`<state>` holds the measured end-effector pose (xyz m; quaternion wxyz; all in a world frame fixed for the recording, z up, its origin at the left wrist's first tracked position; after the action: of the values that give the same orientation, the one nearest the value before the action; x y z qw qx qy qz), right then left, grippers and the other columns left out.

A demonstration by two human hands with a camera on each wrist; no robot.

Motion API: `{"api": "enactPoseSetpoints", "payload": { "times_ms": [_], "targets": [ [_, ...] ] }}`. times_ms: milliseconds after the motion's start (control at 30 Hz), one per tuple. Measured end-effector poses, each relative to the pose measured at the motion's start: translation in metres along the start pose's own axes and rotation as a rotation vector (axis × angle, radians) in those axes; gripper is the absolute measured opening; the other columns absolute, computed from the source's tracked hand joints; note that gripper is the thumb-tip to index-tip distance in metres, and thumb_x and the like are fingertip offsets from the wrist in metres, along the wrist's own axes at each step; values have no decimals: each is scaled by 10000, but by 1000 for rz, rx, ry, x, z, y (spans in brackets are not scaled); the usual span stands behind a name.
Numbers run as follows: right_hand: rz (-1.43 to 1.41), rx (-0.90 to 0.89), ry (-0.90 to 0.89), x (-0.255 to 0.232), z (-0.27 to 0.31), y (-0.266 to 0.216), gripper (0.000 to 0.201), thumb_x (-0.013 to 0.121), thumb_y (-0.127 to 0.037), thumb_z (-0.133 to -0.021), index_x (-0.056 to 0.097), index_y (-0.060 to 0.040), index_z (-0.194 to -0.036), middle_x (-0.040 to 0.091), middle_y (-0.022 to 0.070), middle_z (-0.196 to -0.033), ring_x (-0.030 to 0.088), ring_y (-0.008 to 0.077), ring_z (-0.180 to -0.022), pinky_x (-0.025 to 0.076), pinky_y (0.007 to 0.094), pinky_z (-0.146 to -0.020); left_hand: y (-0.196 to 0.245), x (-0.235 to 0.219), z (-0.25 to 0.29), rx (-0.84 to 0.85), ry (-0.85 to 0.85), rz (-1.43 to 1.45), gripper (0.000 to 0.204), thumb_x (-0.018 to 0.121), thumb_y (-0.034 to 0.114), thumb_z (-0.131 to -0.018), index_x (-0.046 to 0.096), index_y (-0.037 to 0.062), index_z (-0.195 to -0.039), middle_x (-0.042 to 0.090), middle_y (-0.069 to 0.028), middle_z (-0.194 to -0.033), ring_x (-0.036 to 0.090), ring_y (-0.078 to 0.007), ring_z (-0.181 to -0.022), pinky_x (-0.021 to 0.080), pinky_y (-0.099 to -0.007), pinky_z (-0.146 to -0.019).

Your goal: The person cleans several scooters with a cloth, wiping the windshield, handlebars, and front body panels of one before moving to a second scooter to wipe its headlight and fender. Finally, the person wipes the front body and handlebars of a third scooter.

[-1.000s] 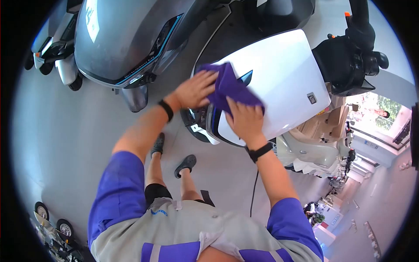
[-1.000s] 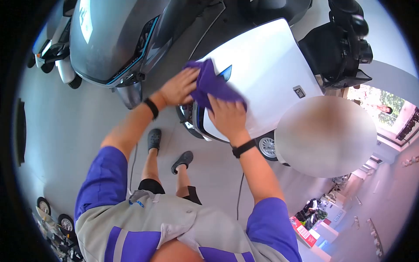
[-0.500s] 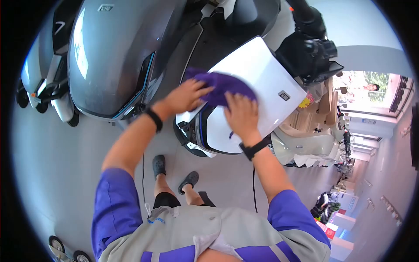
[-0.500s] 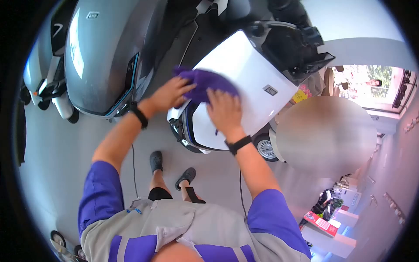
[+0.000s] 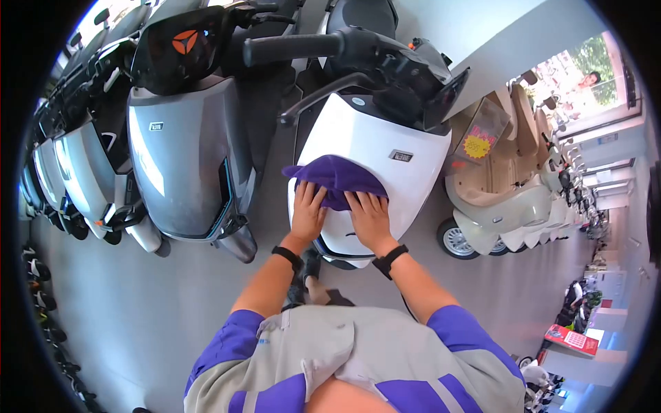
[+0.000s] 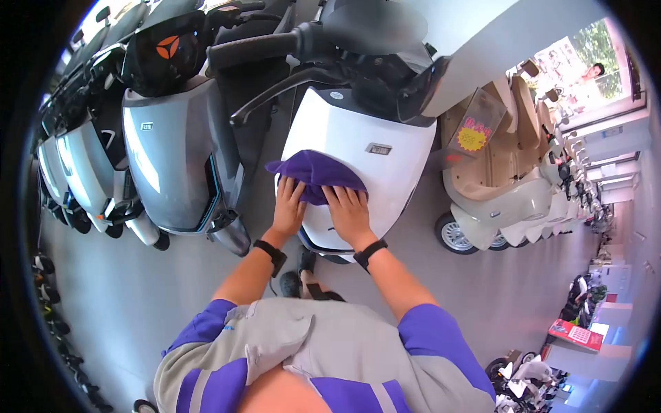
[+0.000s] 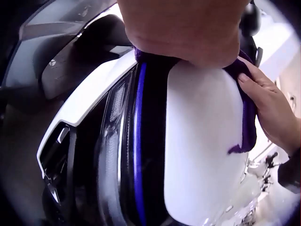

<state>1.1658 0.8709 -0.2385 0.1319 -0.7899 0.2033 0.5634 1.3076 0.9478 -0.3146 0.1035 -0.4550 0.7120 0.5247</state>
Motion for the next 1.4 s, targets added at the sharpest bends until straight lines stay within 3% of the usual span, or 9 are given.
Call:
{"api": "enactPoseSetpoints", "payload": {
  "times_ms": [267,400,633,767,933,1000,1200,1300,1400],
  "targets": [
    [88,-267,88,3,-91,-19,434,524,-203,-925,613,-148,-1346,597,6,-1362,489,147,-1285,270,398,-1127,-67,-49,-94,165,-134,-26,534,598,99,-867,477,-15,-1374,447,-258,-1452,397,-445,-1366,323,-470,-1169],
    [178,-259,95,8,-84,-22,474,607,-293,-898,605,-141,-1346,575,-20,-1394,466,132,-1314,238,419,-1142,-70,-27,-68,-39,-104,220,588,562,39,-854,428,-28,-1422,384,-260,-1500,358,-453,-1393,291,-461,-1188],
    [74,-94,-63,-3,-89,6,680,746,-399,-788,560,-90,-1365,588,90,-1286,523,284,-1217,339,478,-1096,-70,-37,-40,43,-362,108,656,627,78,-842,444,57,-1472,386,-238,-1516,431,-437,-1338,344,-480,-1138],
    [43,66,-4,-30,-165,5,720,726,-309,-821,469,-29,-1433,500,156,-1436,460,340,-1325,319,493,-1142,-68,-70,-145,383,-274,58,592,643,154,-891,466,46,-1446,383,-228,-1530,426,-416,-1350,333,-480,-1151],
    [91,72,-165,-38,-124,10,748,681,-250,-845,396,-43,-1505,370,150,-1577,351,322,-1450,290,459,-1171,-71,-60,-158,508,-328,196,759,711,83,-831,386,188,-1509,233,-251,-1594,293,-453,-1448,312,-506,-1168],
    [115,101,-217,-35,-118,7,752,682,-240,-832,404,-40,-1502,370,142,-1580,332,310,-1466,272,464,-1181,-89,-49,-126,416,-447,243,842,737,61,-793,361,201,-1534,189,-227,-1623,236,-449,-1482,293,-516,-1182],
    [125,101,-210,-24,-172,-6,740,688,-209,-823,420,-35,-1491,368,133,-1585,320,288,-1480,261,468,-1185,-95,-34,-175,113,-724,233,446,512,174,-1043,448,51,-1466,498,-192,-1459,519,-335,-1307,373,-354,-1137],
    [102,150,-166,-40,-169,-4,612,656,-141,-849,493,-19,-1426,430,148,-1537,382,304,-1440,332,451,-1149,-102,-10,-184,366,-359,429,391,560,153,-1007,541,53,-1384,570,-181,-1363,548,-344,-1257,414,-379,-1104],
    [-77,137,-54,-62,-140,7,461,576,45,-831,568,28,-1291,536,192,-1422,504,368,-1329,414,446,-1106,-37,-75,-195,466,-266,350,301,592,124,-964,609,40,-1253,626,-192,-1255,595,-348,-1171,466,-395,-1040]
  ]
}}
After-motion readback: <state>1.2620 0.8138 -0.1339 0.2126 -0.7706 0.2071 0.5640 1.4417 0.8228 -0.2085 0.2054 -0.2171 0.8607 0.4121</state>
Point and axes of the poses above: each hand's wrist, its own z-axis away from the middle knuckle, its own x-axis out of the palm, y = z × x, the point moved 5 cm from there along -z, towards the middle knuckle
